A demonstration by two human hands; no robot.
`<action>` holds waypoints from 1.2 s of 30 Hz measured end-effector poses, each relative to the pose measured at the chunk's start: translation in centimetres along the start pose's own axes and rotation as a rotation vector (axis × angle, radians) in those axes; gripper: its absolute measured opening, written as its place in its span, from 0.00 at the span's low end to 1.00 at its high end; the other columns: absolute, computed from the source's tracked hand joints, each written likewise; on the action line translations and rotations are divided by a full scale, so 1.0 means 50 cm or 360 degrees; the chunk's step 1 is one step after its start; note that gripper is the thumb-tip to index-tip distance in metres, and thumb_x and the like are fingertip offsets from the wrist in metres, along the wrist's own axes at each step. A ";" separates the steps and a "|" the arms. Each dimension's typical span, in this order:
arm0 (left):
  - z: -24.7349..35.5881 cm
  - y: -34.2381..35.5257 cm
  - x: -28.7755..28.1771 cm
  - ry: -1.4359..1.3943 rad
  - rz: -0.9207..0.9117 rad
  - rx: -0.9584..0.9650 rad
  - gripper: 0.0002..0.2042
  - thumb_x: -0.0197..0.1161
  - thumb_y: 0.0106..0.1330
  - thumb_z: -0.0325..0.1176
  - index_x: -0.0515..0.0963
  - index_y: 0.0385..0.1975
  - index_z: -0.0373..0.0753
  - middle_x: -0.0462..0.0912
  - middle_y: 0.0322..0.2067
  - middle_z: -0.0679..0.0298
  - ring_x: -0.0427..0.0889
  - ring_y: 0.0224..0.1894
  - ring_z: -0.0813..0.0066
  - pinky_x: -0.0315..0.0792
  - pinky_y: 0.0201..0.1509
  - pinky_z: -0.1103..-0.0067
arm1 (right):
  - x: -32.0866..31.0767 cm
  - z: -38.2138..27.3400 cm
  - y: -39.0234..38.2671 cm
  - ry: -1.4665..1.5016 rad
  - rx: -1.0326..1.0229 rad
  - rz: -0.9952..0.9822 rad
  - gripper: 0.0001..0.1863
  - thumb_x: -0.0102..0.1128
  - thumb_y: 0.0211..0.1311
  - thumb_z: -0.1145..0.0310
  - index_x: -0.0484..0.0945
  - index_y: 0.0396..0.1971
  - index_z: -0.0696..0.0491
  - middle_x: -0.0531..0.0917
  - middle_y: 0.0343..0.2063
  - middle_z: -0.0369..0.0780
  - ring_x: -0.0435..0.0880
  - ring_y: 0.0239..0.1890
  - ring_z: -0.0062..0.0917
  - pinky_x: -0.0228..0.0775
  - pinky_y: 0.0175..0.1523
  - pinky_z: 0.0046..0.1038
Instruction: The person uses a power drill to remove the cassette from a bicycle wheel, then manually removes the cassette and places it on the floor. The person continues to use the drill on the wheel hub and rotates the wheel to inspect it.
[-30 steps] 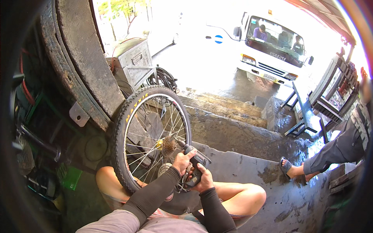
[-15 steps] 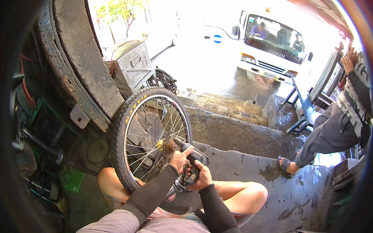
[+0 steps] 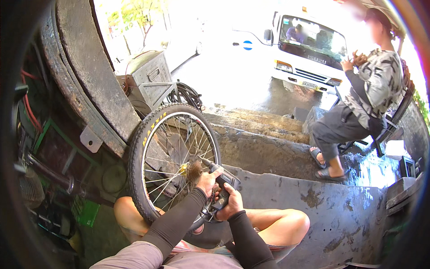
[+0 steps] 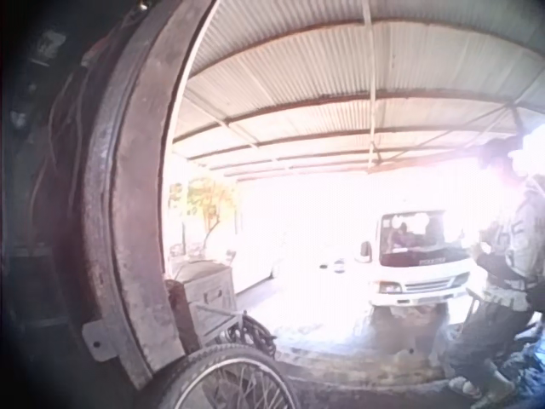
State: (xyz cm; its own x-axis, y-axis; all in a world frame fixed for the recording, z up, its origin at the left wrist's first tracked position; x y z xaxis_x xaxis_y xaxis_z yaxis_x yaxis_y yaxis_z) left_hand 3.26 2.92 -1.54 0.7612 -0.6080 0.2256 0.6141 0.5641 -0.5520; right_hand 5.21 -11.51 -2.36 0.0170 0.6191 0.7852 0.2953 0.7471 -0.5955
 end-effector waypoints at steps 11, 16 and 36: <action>0.005 0.010 -0.012 0.0106 -0.0065 0.0091 0.15 0.78 0.70 0.48 0.88 0.44 0.45 0.90 0.36 0.70 0.83 0.35 0.80 0.71 0.38 0.78 | -0.025 0.014 0.040 0.0110 0.0006 -0.0051 0.14 0.63 0.78 0.58 0.81 0.43 0.56 0.86 0.32 0.39 0.84 0.31 0.30 0.80 0.38 0.34; 0.003 -0.009 -0.006 0.0043 -0.0125 0.0159 0.13 0.78 0.70 0.48 0.89 0.42 0.47 0.91 0.38 0.74 0.84 0.36 0.83 0.69 0.38 0.79 | -0.034 0.011 0.034 0.0050 -0.0056 -0.0034 0.14 0.63 0.78 0.59 0.80 0.47 0.56 0.86 0.32 0.39 0.85 0.31 0.30 0.81 0.39 0.33; 0.426 -0.432 -0.172 0.1863 0.1242 0.2216 0.38 0.80 0.62 0.43 0.73 0.69 0.31 0.81 0.64 0.42 0.79 0.69 0.43 0.70 0.76 0.58 | -0.024 -0.113 -0.301 -0.0508 -0.0820 -0.0390 0.28 0.70 0.61 0.73 0.76 0.62 0.59 0.88 0.40 0.48 0.91 0.44 0.43 0.89 0.45 0.42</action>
State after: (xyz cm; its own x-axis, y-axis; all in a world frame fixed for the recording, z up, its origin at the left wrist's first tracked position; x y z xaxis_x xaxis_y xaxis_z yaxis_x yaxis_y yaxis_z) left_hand -12.12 7.84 25.55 0.7708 0.2664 -0.5787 0.4254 0.4609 0.7788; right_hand 6.12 -24.89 6.61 -0.3701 0.5465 0.7513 0.6761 0.7130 -0.1856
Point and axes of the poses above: each hand's wrist, its own y-axis towards the middle knuckle, its own x-axis out of the palm, z = x × y, the point moved 4 cm from there along y, towards the middle knuckle
